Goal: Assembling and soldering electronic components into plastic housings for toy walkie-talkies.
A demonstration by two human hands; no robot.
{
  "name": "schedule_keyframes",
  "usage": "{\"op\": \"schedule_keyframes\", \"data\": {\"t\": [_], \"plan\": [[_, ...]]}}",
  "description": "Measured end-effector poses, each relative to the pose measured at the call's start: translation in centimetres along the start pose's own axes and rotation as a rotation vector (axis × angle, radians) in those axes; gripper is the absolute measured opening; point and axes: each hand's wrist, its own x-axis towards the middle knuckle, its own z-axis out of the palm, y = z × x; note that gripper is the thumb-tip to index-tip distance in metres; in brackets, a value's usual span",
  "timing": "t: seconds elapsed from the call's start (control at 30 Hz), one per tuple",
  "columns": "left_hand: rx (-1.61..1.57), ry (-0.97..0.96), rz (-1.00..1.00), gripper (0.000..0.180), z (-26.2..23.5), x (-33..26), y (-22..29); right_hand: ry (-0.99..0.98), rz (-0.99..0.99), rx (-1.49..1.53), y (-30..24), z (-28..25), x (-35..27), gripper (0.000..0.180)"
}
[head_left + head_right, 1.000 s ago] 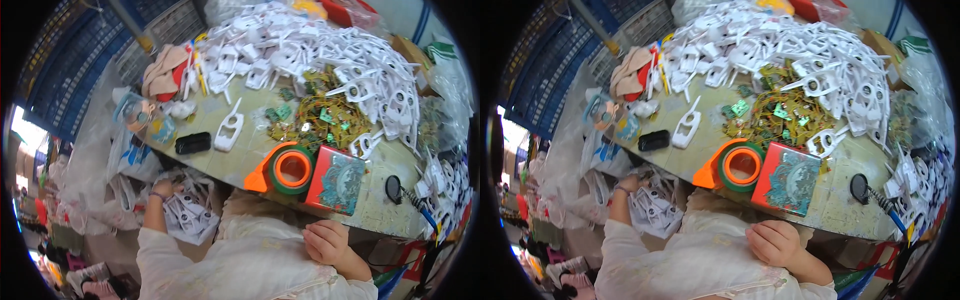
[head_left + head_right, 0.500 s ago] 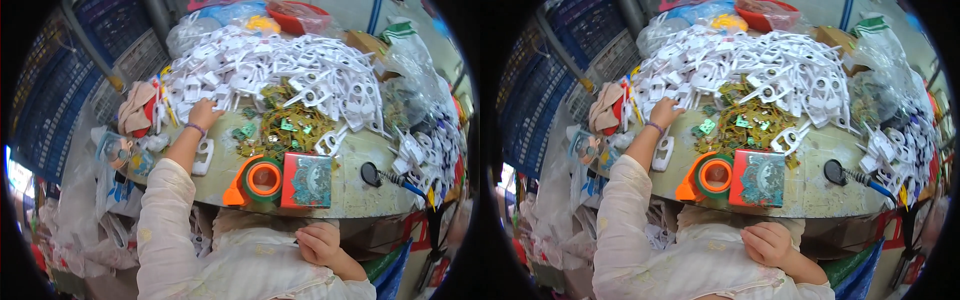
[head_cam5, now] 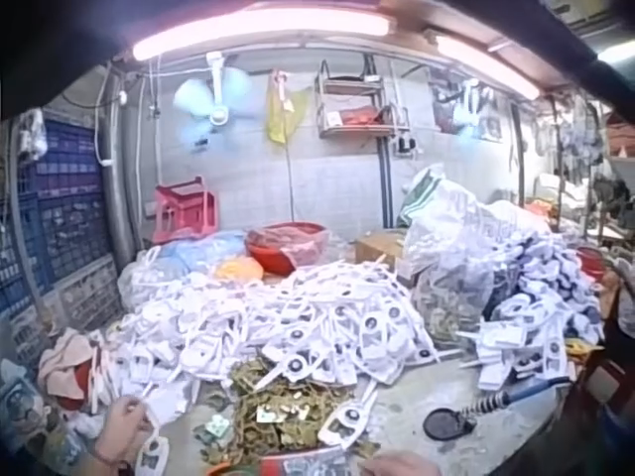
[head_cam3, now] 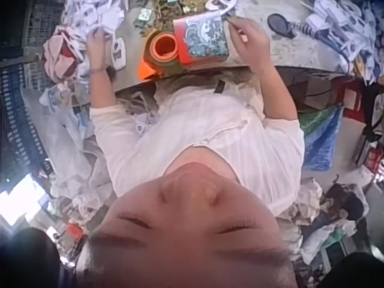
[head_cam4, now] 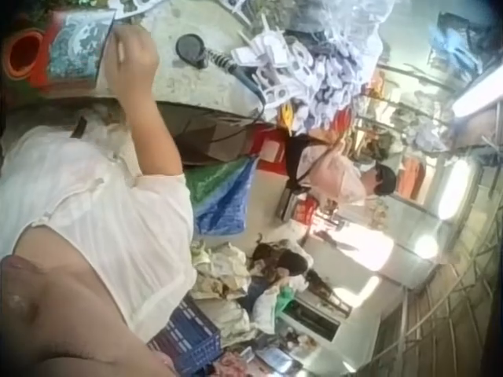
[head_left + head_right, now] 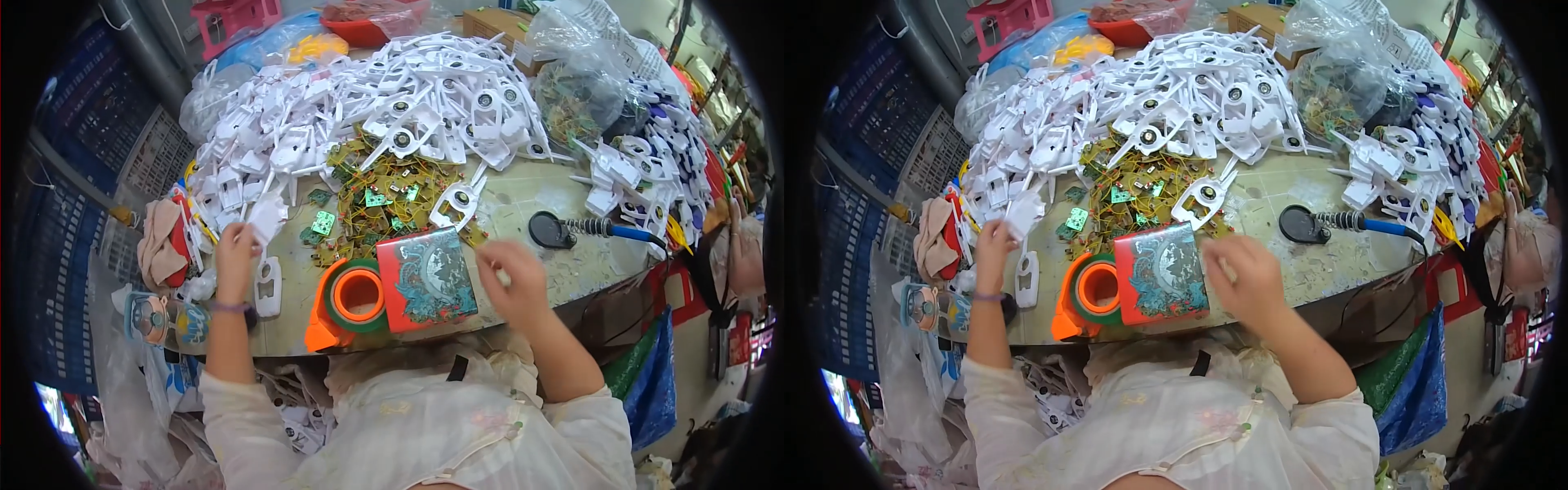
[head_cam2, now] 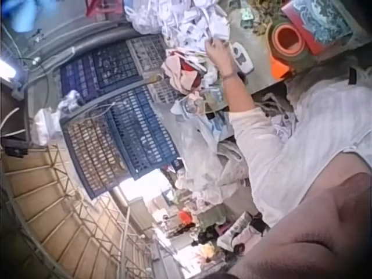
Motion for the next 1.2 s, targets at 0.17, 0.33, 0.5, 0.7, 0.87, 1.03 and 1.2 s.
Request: {"op": "schedule_keyframes", "data": {"t": [0.17,0.33,0.5,0.7,0.87,1.03,1.2], "plan": [[-0.703,0.014,-0.159,0.023,-2.5,-9.3,3.5,-0.203,0.054,-0.203,5.2,1.4,2.4,0.013],[-0.840,-0.216,-0.323,0.033,2.5,-18.5,7.5,-0.309,0.022,-0.284,7.8,3.7,5.4,0.012],[-0.680,-0.357,-0.589,0.025,5.0,-21.7,5.5,-0.125,0.000,-0.503,11.6,6.1,8.8,0.012],[-0.569,-0.354,-0.548,0.031,6.3,-23.1,4.8,-0.107,-0.074,-0.922,14.7,7.0,12.2,0.021],[-0.417,-0.570,-0.469,0.029,5.0,-21.9,4.5,-0.064,-0.112,-0.973,18.8,7.3,12.8,0.040],[-0.310,-0.718,-0.409,0.022,2.3,-19.7,7.0,-0.057,-0.204,-0.823,16.2,5.3,12.3,0.033],[-0.451,-0.773,-0.193,0.022,2.4,-18.2,7.8,-0.097,-0.477,-0.584,6.2,3.1,8.7,0.036]]}}
